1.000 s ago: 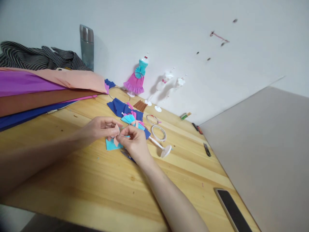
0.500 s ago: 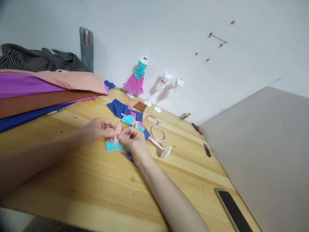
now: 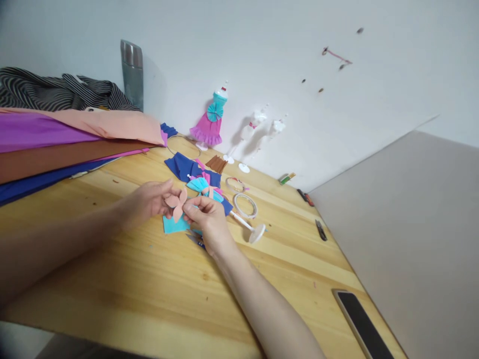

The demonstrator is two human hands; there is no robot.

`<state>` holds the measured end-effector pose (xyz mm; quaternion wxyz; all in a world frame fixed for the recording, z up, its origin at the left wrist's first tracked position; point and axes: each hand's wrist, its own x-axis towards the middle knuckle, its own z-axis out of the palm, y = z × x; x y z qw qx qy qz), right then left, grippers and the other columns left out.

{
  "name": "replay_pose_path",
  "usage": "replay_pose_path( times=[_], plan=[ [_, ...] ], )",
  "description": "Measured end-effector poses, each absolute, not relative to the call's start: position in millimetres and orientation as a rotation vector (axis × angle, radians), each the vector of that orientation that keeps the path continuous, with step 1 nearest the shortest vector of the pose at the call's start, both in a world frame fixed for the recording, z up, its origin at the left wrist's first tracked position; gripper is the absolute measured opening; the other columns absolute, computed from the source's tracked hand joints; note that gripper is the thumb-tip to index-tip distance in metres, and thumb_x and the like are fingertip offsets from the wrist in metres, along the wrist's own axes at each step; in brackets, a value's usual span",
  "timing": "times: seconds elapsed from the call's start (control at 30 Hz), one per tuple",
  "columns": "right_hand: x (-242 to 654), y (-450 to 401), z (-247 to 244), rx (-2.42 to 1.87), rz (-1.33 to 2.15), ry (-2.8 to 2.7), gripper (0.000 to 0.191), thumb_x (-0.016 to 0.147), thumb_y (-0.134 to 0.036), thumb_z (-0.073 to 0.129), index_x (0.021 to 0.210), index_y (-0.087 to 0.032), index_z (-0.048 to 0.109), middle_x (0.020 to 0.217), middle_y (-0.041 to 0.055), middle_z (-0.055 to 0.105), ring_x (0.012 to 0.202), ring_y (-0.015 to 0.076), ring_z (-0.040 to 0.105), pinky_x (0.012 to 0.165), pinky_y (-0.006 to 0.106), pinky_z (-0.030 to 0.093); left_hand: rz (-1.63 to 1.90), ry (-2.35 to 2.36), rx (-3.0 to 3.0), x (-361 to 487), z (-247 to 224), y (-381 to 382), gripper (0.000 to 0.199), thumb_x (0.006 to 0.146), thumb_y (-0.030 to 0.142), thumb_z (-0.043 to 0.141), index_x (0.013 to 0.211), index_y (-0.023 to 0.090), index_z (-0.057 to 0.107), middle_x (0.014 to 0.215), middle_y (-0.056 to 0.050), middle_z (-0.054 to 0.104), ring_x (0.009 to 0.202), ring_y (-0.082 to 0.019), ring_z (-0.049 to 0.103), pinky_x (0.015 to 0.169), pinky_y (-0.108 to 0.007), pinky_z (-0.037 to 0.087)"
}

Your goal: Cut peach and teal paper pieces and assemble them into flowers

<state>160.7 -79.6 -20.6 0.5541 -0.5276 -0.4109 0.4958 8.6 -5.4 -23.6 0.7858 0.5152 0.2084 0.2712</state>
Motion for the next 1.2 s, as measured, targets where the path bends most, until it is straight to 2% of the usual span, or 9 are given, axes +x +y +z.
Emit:
replay_pose_path(
  times=[0.13,0.27,0.37,0.5,0.73,0.87,0.97,1.1,1.2],
  plan=[
    [162.0,-78.7,-23.4,-1.264,1.122,-0.987,0.025,0.060,-0.037,0.081,0.063,-0.016,0.067,0.052,-0.0012,0.059,0.047,0.0082,0.047,0.048,0.022,0.036,0.526,0.475,1.056,7.6,-26.3,-3.8,0.053,0.073,0.064,0.060,0.079,0.012,0.063,0.066,-0.005,0.062,0.058,-0.013,0.055,0.055,-0.024,0.041],
    [163.8,-76.9,-25.5,-1.277,1.092,-1.008,0.026,0.059,-0.037,0.081,0.063,-0.016,0.068,0.051,-0.0015,0.058,0.046,0.0080,0.044,0.047,0.022,0.033,0.530,0.433,1.185,7.3,-29.0,-3.9,0.033,0.073,0.044,0.071,0.072,0.012,0.063,0.064,-0.003,0.064,0.058,-0.010,0.054,0.056,-0.022,0.040],
    [163.6,-76.5,-25.2,-1.276,1.132,-0.979,0.027,0.057,-0.038,0.082,0.062,-0.016,0.067,0.051,-0.0016,0.059,0.047,0.0081,0.046,0.049,0.022,0.036,0.613,0.515,1.219,8.5,-29.6,-4.4,0.029,0.066,0.035,0.076,0.080,0.012,0.066,0.059,-0.001,0.063,0.054,-0.010,0.053,0.056,-0.022,0.040],
    [162.3,-77.4,-24.2,-1.256,1.218,-0.945,0.028,0.057,-0.038,0.083,0.061,-0.016,0.066,0.052,-0.0013,0.060,0.047,0.0077,0.048,0.050,0.021,0.037,0.662,0.588,1.225,8.9,-28.1,-3.8,0.033,0.064,0.035,0.077,0.083,0.011,0.067,0.058,-0.001,0.063,0.052,-0.009,0.053,0.055,-0.023,0.041],
    [162.5,-76.9,-26.8,-1.224,1.139,-0.953,0.025,0.060,-0.036,0.081,0.062,-0.016,0.066,0.052,-0.0014,0.060,0.048,0.0078,0.049,0.051,0.021,0.039,0.598,0.511,1.099,6.5,-25.4,-1.4,0.042,0.076,0.048,0.066,0.091,0.009,0.065,0.069,-0.005,0.064,0.060,-0.010,0.056,0.055,-0.021,0.040],
    [163.8,-76.6,-30.3,-1.233,1.111,-0.960,0.024,0.061,-0.035,0.080,0.064,-0.017,0.066,0.053,-0.0014,0.060,0.048,0.0082,0.049,0.050,0.021,0.039,0.609,0.529,1.178,7.3,-24.6,-1.8,0.031,0.069,0.032,0.073,0.089,0.009,0.066,0.065,-0.002,0.063,0.059,-0.010,0.055,0.057,-0.022,0.041],
    [164.0,-76.9,-32.4,-1.238,1.117,-0.950,0.024,0.061,-0.035,0.081,0.063,-0.016,0.066,0.053,-0.0015,0.060,0.047,0.0079,0.048,0.049,0.021,0.038,0.682,0.660,1.260,8.5,-24.3,-2.6,0.033,0.065,0.019,0.073,0.095,0.010,0.065,0.063,0.000,0.064,0.057,-0.009,0.055,0.060,-0.023,0.044],
    [162.6,-77.4,-33.4,-1.242,1.127,-0.937,0.025,0.061,-0.036,0.081,0.063,-0.016,0.065,0.053,-0.0012,0.060,0.047,0.0080,0.048,0.048,0.021,0.038,0.745,0.662,1.278,9.7,-27.1,-3.9,0.036,0.064,0.019,0.072,0.099,0.012,0.064,0.065,0.002,0.066,0.059,-0.010,0.059,0.063,-0.024,0.046],
    [160.8,-77.5,-33.2,-1.231,1.131,-0.930,0.026,0.060,-0.037,0.081,0.063,-0.016,0.065,0.053,-0.0015,0.060,0.046,0.0077,0.047,0.047,0.021,0.036,0.747,0.577,1.282,10.0,-30.5,-4.3,0.026,0.068,0.024,0.071,0.091,0.013,0.064,0.065,0.002,0.066,0.060,-0.011,0.060,0.065,-0.025,0.048]
  ],
)
